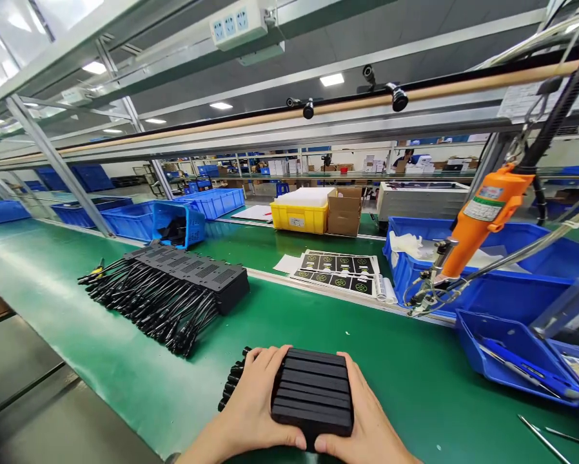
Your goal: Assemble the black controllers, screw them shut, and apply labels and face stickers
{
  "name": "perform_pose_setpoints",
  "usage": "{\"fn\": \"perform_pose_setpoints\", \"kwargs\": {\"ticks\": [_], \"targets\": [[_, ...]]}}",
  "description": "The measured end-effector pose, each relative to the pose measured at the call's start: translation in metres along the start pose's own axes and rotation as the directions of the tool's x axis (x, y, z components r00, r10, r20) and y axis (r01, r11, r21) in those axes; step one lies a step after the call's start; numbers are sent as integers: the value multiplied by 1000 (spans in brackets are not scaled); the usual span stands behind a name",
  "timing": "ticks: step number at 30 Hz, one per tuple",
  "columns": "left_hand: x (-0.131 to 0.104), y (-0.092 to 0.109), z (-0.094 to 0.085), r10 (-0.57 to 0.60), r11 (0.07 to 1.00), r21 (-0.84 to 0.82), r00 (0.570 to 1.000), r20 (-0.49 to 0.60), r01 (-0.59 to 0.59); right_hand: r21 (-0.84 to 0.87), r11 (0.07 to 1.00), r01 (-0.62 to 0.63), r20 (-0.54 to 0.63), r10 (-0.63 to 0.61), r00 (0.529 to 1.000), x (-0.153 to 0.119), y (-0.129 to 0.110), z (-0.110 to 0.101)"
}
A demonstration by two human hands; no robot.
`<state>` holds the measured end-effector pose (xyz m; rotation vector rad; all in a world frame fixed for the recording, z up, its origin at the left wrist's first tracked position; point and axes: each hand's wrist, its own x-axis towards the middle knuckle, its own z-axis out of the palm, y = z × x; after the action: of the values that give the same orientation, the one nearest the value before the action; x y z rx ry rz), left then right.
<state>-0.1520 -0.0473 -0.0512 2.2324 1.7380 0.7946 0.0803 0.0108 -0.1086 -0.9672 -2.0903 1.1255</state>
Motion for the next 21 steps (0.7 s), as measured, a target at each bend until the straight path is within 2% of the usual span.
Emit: {"fn": "perform_pose_setpoints", "kwargs": {"ticks": [2, 4, 5, 6, 8, 9, 11, 13, 15, 18, 21], "targets": [[19, 10, -6, -89, 996, -13, 992, 87, 90, 133, 989, -62, 17, 60, 998, 2, -19, -19], [44, 21, -9, -171, 985, 12, 947, 271, 174, 256, 949, -183, 151, 147, 978, 5, -35, -45], [59, 26, -9, -186, 981, 23, 896, 403, 193, 286, 913, -291, 214, 236, 948, 7, -40, -59], [74, 31, -6, -171, 982, 18, 856, 489, 186, 289, 866, -409, 260, 340, 904, 8, -42, -73], [101, 43, 3, -123, 988, -6, 815, 566, 153, 277, 799, -534, 291, 460, 839, 7, -40, -101], [113, 49, 10, -95, 991, -20, 821, 563, 129, 267, 777, -570, 289, 500, 817, 5, -36, -113], [127, 63, 26, -36, 996, -48, 863, 503, 70, 243, 757, -607, 269, 548, 792, -1, -28, -133], [130, 75, 39, 48, 996, -92, 917, 396, -12, 204, 748, -632, 231, 590, 773, -6, -23, -146], [124, 83, 46, 149, 983, -153, 939, 310, -105, 147, 752, -642, 176, 619, 765, -10, -22, -156], [111, 86, 50, 328, 937, -217, 902, 282, -273, 26, 790, -612, 70, 609, 790, -11, -26, -169], [103, 83, 51, 427, 904, -136, 855, 294, -405, -66, 872, -485, -126, 474, 871, -7, -34, -187]]}}
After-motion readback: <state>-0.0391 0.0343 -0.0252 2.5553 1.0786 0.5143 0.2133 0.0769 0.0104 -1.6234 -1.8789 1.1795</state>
